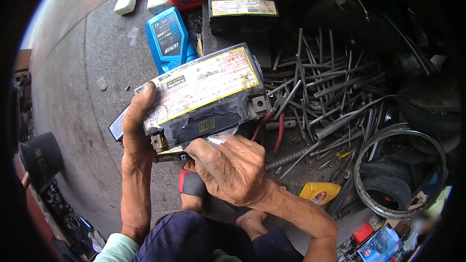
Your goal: The person sits on the floor of a cluttered workshop and handles several car batteries, inspecting labels and terminals. They then pick up a yellow oil container, move it aside, and rummage through piles of metal rods, wires, and other mechanical parts, occasionally picking up and examining small components.
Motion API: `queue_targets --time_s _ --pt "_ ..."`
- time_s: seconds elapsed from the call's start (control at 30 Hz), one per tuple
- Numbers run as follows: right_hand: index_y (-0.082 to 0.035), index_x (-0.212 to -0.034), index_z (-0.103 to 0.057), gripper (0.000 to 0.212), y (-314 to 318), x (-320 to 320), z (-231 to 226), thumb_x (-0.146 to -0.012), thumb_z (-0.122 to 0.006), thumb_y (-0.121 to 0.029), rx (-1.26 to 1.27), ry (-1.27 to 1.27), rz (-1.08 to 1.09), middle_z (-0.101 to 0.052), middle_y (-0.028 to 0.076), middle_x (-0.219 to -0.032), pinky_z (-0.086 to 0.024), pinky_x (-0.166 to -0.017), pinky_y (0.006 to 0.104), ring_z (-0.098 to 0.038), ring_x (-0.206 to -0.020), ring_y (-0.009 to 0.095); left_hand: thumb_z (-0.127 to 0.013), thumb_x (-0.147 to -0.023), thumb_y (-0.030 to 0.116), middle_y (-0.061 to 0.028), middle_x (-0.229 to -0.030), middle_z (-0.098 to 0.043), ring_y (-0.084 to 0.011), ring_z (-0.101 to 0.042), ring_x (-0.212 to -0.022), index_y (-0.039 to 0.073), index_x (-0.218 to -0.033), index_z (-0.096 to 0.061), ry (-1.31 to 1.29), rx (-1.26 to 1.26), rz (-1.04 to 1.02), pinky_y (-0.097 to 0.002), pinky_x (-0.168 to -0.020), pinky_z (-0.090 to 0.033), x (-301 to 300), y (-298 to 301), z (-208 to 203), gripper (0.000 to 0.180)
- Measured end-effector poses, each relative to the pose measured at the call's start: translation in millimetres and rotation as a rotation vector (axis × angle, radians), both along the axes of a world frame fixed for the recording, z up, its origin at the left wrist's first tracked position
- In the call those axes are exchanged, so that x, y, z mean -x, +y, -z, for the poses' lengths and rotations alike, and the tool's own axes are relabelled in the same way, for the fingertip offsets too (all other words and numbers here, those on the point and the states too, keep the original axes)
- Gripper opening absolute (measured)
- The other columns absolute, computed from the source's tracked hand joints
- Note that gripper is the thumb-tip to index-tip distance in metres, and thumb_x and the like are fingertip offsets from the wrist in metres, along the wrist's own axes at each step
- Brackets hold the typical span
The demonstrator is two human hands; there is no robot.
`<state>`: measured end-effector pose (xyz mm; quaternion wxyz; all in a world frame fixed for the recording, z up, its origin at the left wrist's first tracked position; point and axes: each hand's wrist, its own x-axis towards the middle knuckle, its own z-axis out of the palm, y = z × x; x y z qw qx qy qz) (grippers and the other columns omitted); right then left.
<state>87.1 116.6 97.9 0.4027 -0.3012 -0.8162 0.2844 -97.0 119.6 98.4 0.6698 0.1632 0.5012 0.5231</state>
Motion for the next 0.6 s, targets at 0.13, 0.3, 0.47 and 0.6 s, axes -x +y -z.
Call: queue_targets --time_s 0.13,0.3,0.47,0.6 --pt "0.002 -0.101 -0.063 0.024 0 -2 2 -0.081 -0.075 -0.001 -0.001 -0.002 -0.007 -0.068 0.008 -0.076 -0.05 -0.053 0.0316 -0.064 -0.059 0.022 -0.063 -0.088 0.046 -0.0187 -0.104 -0.069 -0.0204 -0.069 -0.089 -0.01 -0.119 -0.06 -0.006 -0.001 0.012 -0.0311 -0.083 -0.054 1 2 1 0.064" --pt "0.0 -0.101 -0.064 0.025 2 -5 7 -0.079 -0.076 0.0 -0.01 0.015 -0.003 -0.069 0.008 -0.077 -0.051 -0.053 0.0311 -0.065 -0.059 0.022 -0.063 -0.087 0.044 -0.0151 -0.102 -0.068 -0.0172 -0.066 -0.085 -0.008 -0.116 -0.061 -0.004 0.002 0.026 -0.0291 -0.079 -0.053 0 2 1 0.06" --pt "0.0 -0.101 -0.064 0.026 4 -3 4 -0.078 -0.077 0.001 -0.016 0.003 -0.008 -0.069 0.01 -0.076 -0.051 -0.053 0.0307 -0.065 -0.059 0.023 -0.065 -0.086 0.044 -0.0156 -0.104 -0.068 -0.0173 -0.066 -0.088 -0.008 -0.119 -0.059 -0.029 0.011 0.01 -0.0295 -0.081 -0.053 0 0 3 0.062" --pt "0.002 -0.105 -0.063 0.033 9 -8 -8 -0.076 -0.079 -0.003 -0.062 -0.038 0.05 -0.07 0.01 -0.076 -0.053 -0.054 0.0298 -0.066 -0.057 0.022 -0.066 -0.085 0.044 -0.016 -0.104 -0.067 -0.018 -0.066 -0.09 -0.008 -0.119 -0.058 -0.028 0.007 0.032 -0.0299 -0.082 -0.053 1 2 0 0.062"
